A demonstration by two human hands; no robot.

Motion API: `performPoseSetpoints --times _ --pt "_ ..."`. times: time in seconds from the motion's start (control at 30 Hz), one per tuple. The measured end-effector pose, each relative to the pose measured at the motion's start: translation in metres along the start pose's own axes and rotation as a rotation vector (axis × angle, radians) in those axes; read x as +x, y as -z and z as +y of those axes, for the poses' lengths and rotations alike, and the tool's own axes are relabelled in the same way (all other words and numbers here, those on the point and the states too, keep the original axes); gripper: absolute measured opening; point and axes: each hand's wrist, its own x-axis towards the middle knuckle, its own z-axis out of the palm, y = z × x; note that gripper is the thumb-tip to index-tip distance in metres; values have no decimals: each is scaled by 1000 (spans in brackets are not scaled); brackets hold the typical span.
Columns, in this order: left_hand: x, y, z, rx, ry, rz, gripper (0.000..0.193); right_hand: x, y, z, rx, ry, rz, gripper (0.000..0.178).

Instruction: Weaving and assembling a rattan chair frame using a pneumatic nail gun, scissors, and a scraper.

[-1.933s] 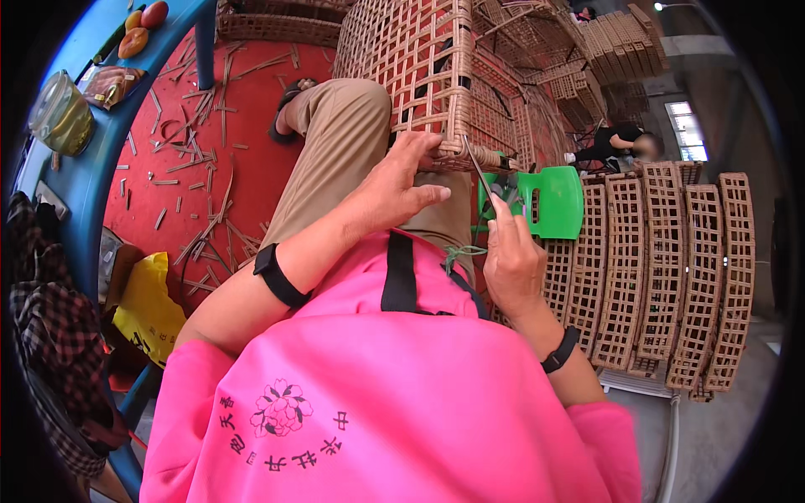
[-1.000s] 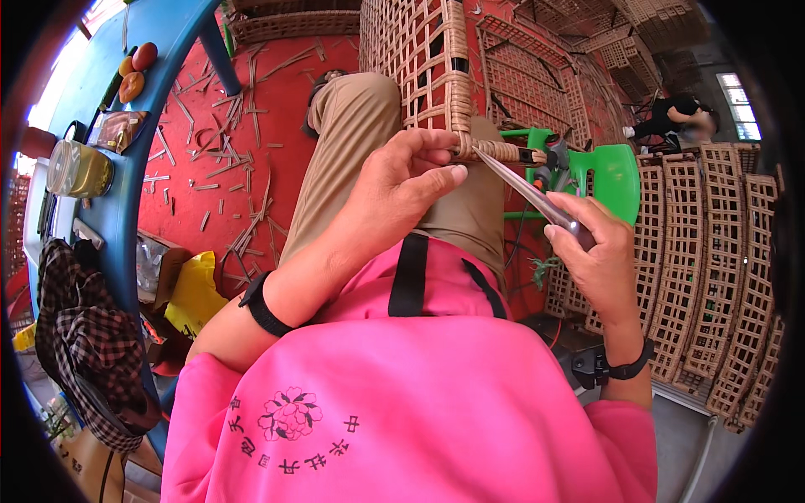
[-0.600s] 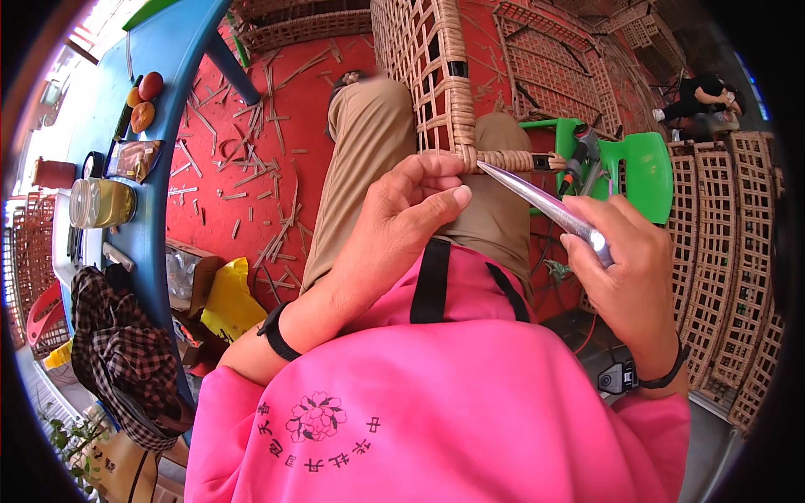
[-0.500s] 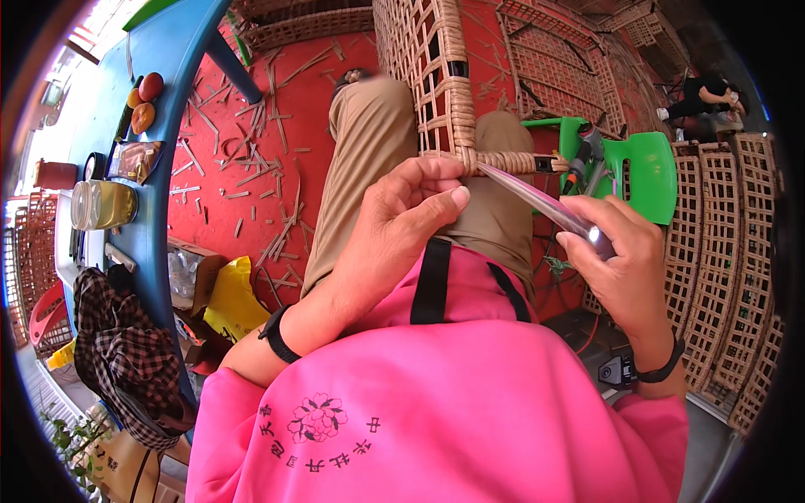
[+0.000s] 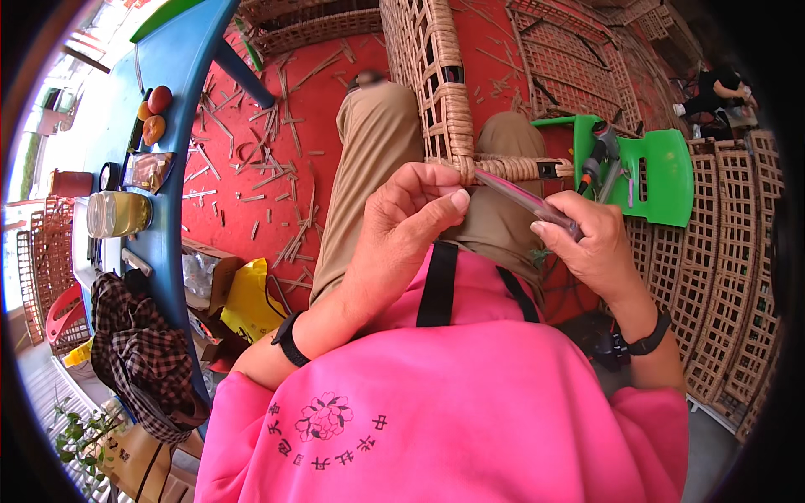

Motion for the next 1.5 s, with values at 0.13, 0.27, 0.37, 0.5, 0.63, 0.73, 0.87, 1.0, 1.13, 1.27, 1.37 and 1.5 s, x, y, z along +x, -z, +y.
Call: performPoseSetpoints --times 0.13,0.27,0.37,0.5,0.63,0.73,0.87,1.0,1.13,1.27,1.37,1.5 --pt "1 0 -4 -37 -26 -16 19 15 -10 23 -193 434 178 21" --pt "4 -4 -8 -34 -54 0 16 16 -11 39 -318 535 233 25" --pt "6 -10 -12 -111 -91 38 15 18 -16 43 -333 599 296 25" --pt "8 -12 -13 -94 -85 72 13 15 -20 30 -305 568 299 25" --pt "10 -12 -12 -101 -61 119 9 -16 -11 -6 -31 93 76 19" --pt "11 -13 -11 -47 -70 114 10 -23 -1 -27 95 -52 -26 18" --pt "10 -13 -8 -89 -9 125 8 -24 6 -51 727 -602 -251 18" --pt "10 -12 -11 -100 -35 94 9 -29 13 -72 1097 -760 -295 21" --pt "10 -6 -14 -103 -89 37 12 -22 12 -80 1004 -739 -248 25" --pt "11 -1 -14 -112 -107 14 11 -13 21 -80 855 -766 -264 27" --pt "11 2 -14 -97 -94 -7 13 1 36 -75 725 -757 -326 26" --pt "13 5 -16 -103 -115 -53 17 18 54 -68 606 -758 -397 27"
